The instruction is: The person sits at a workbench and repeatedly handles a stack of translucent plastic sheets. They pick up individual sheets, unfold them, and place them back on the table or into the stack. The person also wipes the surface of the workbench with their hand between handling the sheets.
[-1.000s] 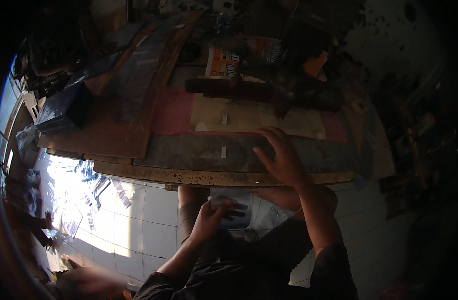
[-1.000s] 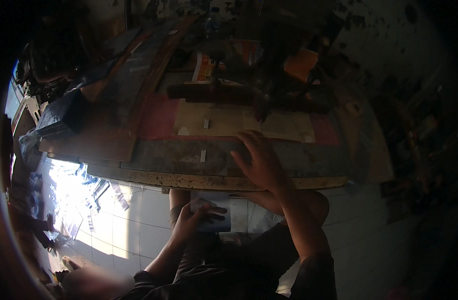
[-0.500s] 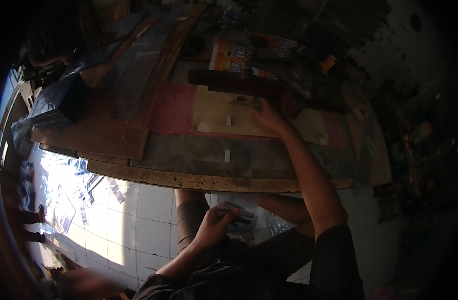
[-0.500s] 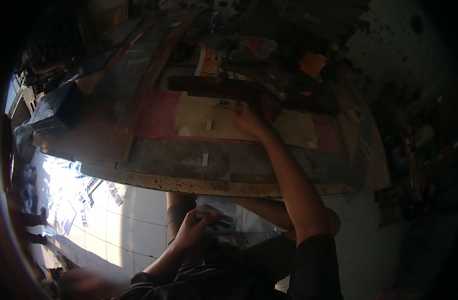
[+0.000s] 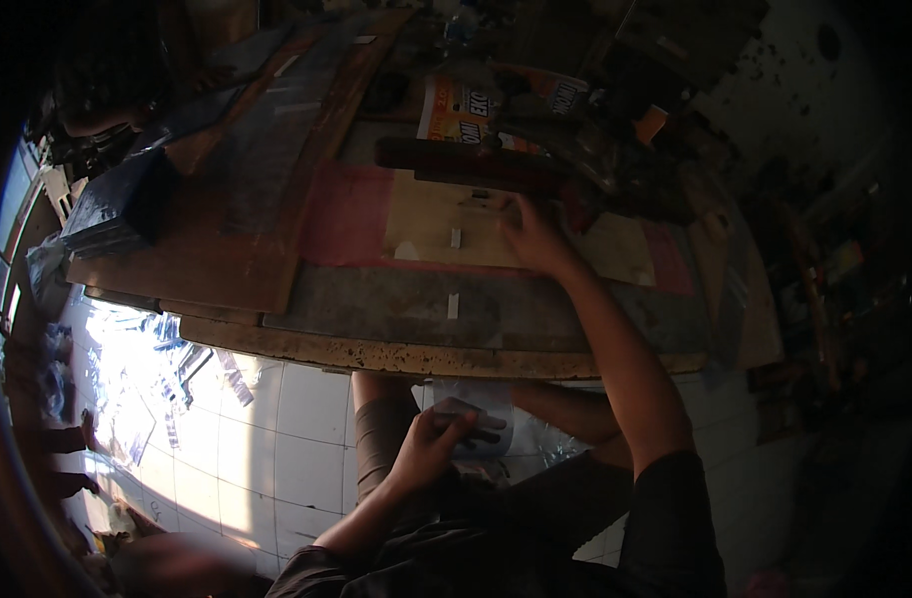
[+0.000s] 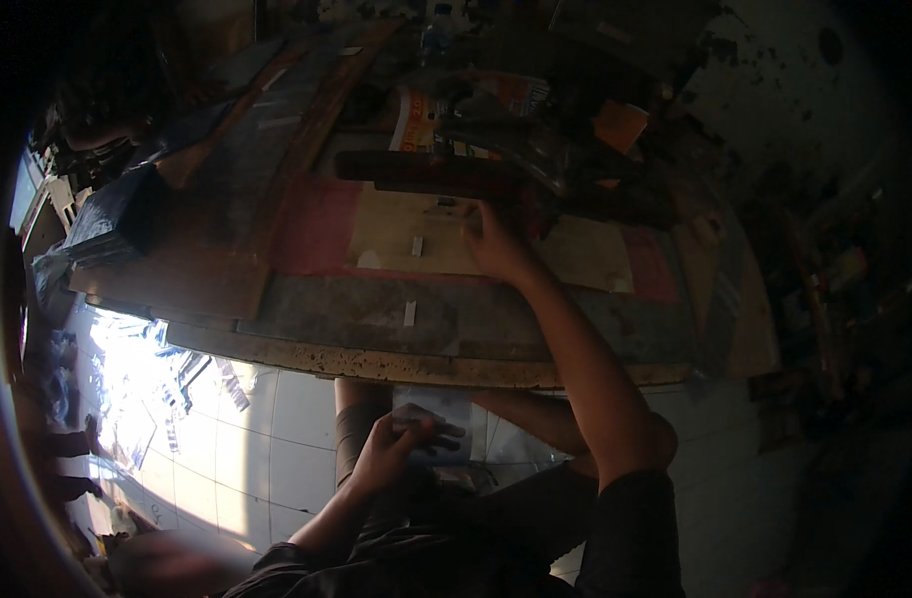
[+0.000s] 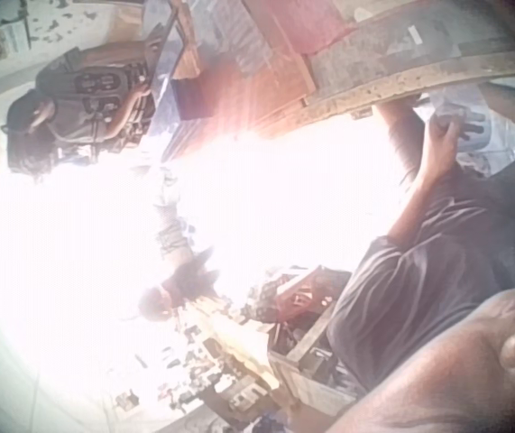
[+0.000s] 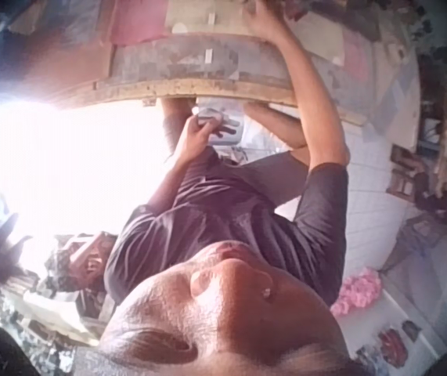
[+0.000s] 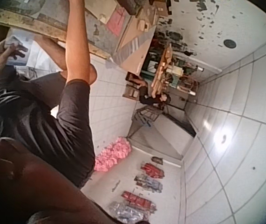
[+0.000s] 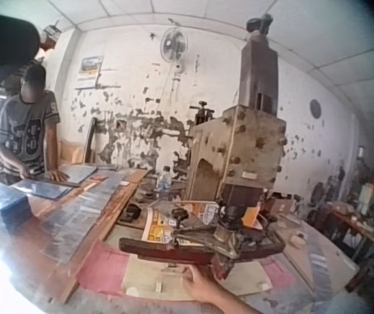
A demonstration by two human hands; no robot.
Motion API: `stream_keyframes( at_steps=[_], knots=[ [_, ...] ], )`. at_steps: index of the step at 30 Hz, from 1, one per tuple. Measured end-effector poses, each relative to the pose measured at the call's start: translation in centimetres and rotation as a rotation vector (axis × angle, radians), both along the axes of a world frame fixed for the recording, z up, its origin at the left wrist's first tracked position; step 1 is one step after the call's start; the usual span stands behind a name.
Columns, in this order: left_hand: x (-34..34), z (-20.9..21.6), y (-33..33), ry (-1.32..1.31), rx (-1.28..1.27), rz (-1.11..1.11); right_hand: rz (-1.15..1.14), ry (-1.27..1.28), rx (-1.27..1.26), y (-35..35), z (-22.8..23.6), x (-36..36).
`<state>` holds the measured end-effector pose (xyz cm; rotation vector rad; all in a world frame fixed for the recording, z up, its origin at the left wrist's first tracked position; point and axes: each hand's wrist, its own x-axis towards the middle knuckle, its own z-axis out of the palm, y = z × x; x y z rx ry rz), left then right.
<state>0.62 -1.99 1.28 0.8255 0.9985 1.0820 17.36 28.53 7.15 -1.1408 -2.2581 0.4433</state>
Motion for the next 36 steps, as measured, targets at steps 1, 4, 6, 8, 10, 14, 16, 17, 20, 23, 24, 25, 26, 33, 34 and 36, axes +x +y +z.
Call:
stream_keyframes(
  at_steps=[1, 4, 6, 8, 10, 14, 16, 17, 20, 23, 24, 25, 26, 33, 34, 36],
  knots=[
    [0.0, 0.0, 0.0, 0.029, 0.000, -0.011, 0.005, 0.008, -0.030, -0.6, 0.2, 0.2],
    [-0.2, 0.2, -0.2, 0.077, 0.004, -0.029, 0.012, 0.063, -0.032, -2.7, 0.6, 0.5],
    [-0.1, 0.6, -0.3, 0.061, 0.009, -0.023, 0.027, 0.018, 0.036, -3.7, 0.8, 0.9],
    [0.0, 1.0, -0.4, 0.018, 0.002, -0.020, 0.054, -0.116, 0.145, -4.3, 1.0, 1.4],
    [0.3, 1.0, -0.5, -0.009, -0.010, -0.006, 0.050, -0.194, 0.195, -5.0, 1.3, 1.6],
    [0.6, 1.6, -0.6, 0.013, -0.018, 0.016, 0.054, -0.249, 0.373, -6.0, 1.5, 1.9],
    [0.3, 1.7, -0.7, 0.036, -0.014, 0.015, 0.048, -0.232, 0.346, -7.5, 1.8, 1.8],
    [0.2, 1.3, -0.8, 0.040, -0.014, 0.014, 0.047, -0.225, 0.330, -8.4, 2.1, 1.5],
    [0.1, 0.8, -0.9, 0.072, -0.018, -0.008, 0.082, -0.237, 0.134, -10.4, 1.9, 1.9],
    [0.3, 0.3, -0.8, 0.119, -0.019, -0.010, 0.092, -0.239, 0.244, -10.1, 1.4, 2.4],
    [0.4, 0.1, -0.8, 0.135, -0.017, -0.009, 0.081, -0.239, 0.243, -9.8, 1.3, 2.5],
    [0.4, 0.0, -0.8, 0.131, -0.018, -0.013, 0.070, -0.239, 0.243, -9.4, 1.2, 2.6],
    [0.4, 0.0, -0.9, 0.129, -0.022, -0.017, 0.061, -0.236, 0.241, -9.1, 1.1, 2.5],
    [0.5, 1.9, -1.0, 0.047, -0.004, -0.041, 0.098, -0.177, 0.247, -7.8, 0.5, 2.2],
    [0.5, 1.7, -1.0, 0.030, -0.003, -0.038, 0.101, -0.179, 0.252, -7.7, 0.4, 2.1],
    [0.7, 1.3, -1.0, -0.006, -0.001, -0.030, 0.103, -0.186, 0.265, -7.7, 0.4, 2.1]
  ],
)
